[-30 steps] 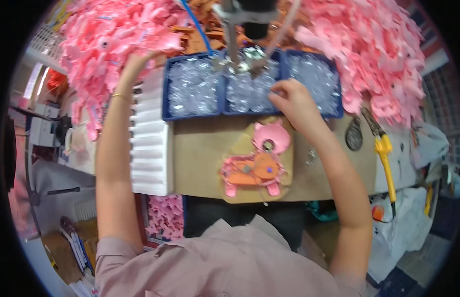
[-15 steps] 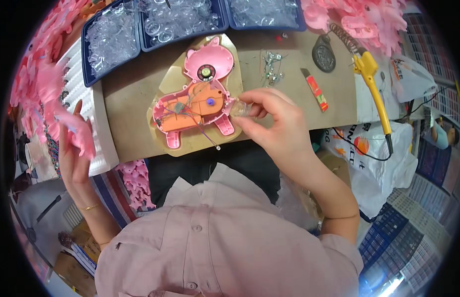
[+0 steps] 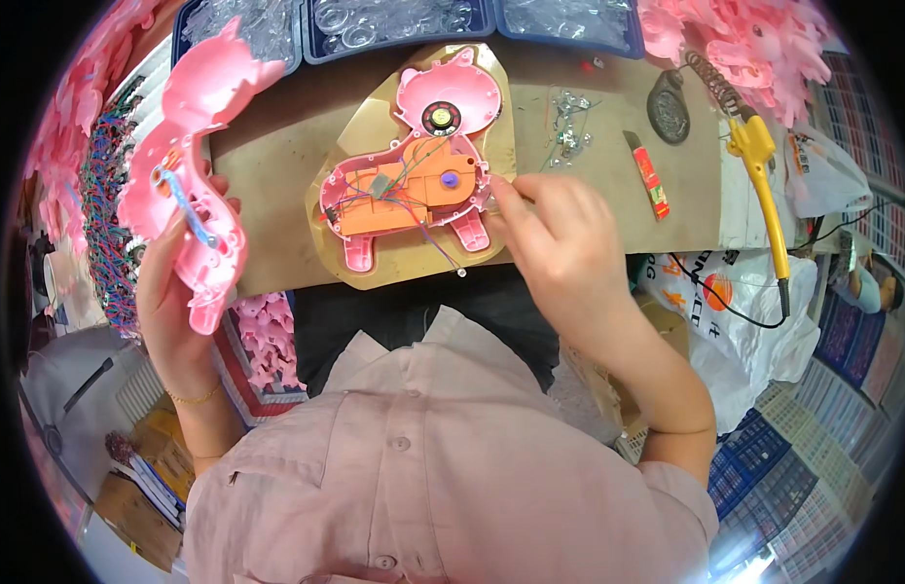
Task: Assembling the internal electronic components and outer shell of a pink toy horse.
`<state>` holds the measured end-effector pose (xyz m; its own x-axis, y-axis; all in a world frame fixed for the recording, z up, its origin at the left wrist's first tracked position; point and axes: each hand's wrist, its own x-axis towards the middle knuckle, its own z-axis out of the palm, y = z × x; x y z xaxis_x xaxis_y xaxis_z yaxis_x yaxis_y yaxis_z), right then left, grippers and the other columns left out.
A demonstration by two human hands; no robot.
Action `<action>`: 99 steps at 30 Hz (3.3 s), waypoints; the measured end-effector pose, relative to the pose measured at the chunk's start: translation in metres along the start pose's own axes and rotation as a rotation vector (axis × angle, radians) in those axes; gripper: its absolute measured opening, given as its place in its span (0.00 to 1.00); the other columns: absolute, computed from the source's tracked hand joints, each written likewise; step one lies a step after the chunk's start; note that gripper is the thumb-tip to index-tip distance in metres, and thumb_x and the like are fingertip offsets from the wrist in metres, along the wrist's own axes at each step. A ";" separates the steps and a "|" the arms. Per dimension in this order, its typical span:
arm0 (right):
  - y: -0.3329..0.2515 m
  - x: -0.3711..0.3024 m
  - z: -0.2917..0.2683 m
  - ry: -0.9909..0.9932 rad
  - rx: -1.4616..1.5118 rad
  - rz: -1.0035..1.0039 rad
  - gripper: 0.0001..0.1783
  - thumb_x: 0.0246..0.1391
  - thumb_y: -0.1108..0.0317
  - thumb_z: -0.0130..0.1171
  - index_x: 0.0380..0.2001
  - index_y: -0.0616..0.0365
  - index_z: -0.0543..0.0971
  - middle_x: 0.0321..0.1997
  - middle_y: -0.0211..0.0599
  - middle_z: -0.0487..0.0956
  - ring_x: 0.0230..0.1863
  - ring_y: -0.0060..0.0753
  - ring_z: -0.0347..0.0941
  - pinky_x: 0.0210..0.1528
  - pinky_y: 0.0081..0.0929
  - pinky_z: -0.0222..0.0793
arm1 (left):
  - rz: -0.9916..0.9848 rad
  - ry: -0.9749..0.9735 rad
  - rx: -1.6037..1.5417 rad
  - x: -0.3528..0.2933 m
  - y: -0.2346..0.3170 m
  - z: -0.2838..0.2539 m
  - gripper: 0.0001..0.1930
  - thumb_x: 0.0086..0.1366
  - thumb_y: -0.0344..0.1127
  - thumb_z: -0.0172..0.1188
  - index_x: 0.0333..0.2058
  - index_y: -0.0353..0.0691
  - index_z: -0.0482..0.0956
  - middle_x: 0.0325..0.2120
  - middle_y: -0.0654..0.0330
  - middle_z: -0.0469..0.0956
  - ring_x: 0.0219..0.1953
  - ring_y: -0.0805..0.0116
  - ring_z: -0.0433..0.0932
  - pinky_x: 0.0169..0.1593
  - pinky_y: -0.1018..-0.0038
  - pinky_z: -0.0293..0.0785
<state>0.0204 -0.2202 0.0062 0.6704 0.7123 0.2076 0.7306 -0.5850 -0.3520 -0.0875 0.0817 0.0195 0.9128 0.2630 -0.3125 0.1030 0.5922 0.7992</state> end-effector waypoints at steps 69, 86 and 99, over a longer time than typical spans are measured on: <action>-0.010 0.113 -0.067 -0.455 0.668 0.113 0.19 0.51 0.69 0.59 0.46 0.65 0.76 0.37 0.37 0.79 0.41 0.29 0.75 0.43 0.26 0.69 | 1.053 -0.284 1.641 0.022 -0.007 0.098 0.15 0.47 0.29 0.61 0.37 0.41 0.79 0.33 0.58 0.78 0.33 0.61 0.76 0.37 0.70 0.69; -0.012 0.117 -0.048 -0.905 0.873 0.381 0.33 0.46 0.61 0.59 0.56 0.65 0.68 0.35 0.31 0.75 0.32 0.16 0.71 0.33 0.15 0.69 | 1.155 -0.134 1.744 0.008 -0.093 0.041 0.20 0.55 0.36 0.56 0.48 0.40 0.75 0.47 0.60 0.75 0.51 0.68 0.72 0.49 0.73 0.63; -0.042 0.115 -0.030 -0.593 0.432 0.079 0.31 0.42 0.65 0.66 0.52 0.63 0.73 0.41 0.38 0.78 0.42 0.32 0.74 0.50 0.28 0.67 | 0.828 -0.189 2.607 -0.028 -0.097 0.095 0.22 0.57 0.35 0.51 0.52 0.40 0.70 0.45 0.45 0.75 0.29 0.67 0.75 0.26 0.80 0.61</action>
<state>0.0710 -0.1248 0.0719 0.4468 0.8362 -0.3180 0.4850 -0.5251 -0.6993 -0.0856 -0.0553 -0.0008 0.9723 -0.2309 0.0352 -0.1857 -0.8554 -0.4836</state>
